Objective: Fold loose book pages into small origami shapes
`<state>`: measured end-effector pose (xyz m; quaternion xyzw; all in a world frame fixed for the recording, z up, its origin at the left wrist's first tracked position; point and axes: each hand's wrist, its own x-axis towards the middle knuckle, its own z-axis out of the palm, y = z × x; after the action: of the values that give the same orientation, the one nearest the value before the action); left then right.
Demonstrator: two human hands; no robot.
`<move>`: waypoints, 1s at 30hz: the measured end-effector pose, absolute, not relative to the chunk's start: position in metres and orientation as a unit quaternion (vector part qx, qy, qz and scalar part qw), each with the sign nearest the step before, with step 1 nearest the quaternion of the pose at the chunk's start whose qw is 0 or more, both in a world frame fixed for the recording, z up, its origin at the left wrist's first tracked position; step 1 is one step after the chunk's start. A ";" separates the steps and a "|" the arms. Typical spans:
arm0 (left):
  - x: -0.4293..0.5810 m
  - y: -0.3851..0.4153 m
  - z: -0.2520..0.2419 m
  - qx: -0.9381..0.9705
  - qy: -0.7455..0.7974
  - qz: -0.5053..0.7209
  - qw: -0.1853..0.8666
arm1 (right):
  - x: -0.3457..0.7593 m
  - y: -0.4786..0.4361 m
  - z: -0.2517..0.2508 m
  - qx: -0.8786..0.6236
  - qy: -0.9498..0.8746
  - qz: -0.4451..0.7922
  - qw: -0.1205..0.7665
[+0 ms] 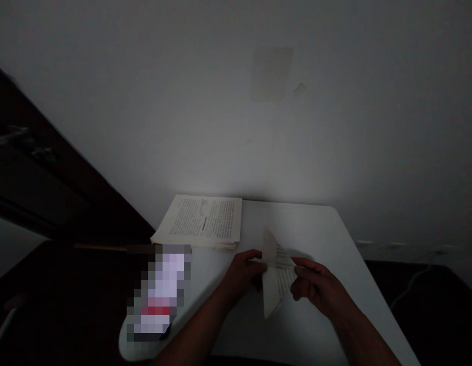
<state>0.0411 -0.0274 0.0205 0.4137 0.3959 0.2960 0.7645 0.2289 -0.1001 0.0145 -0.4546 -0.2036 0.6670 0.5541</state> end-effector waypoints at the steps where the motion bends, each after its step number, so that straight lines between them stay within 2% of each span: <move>1: 0.040 -0.026 0.019 0.405 0.385 0.299 0.773 | 0.229 -0.099 0.014 -0.450 -0.195 0.672 0.555; 6: 0.037 -0.021 0.012 0.377 0.312 0.305 0.817 | 0.230 -0.098 0.013 -0.440 -0.188 0.684 0.551; 15: 0.036 -0.021 0.012 0.343 0.296 0.304 0.838 | 0.230 -0.098 0.014 -0.422 -0.230 0.676 0.558; 30: 0.036 -0.023 0.010 0.403 0.285 0.318 0.810 | 0.232 -0.099 0.012 -0.432 -0.248 0.670 0.550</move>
<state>0.0357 -0.0232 0.0101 0.4032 0.2850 0.3176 0.8095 0.2316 -0.0994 0.0117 -0.4320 -0.2479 0.6701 0.5504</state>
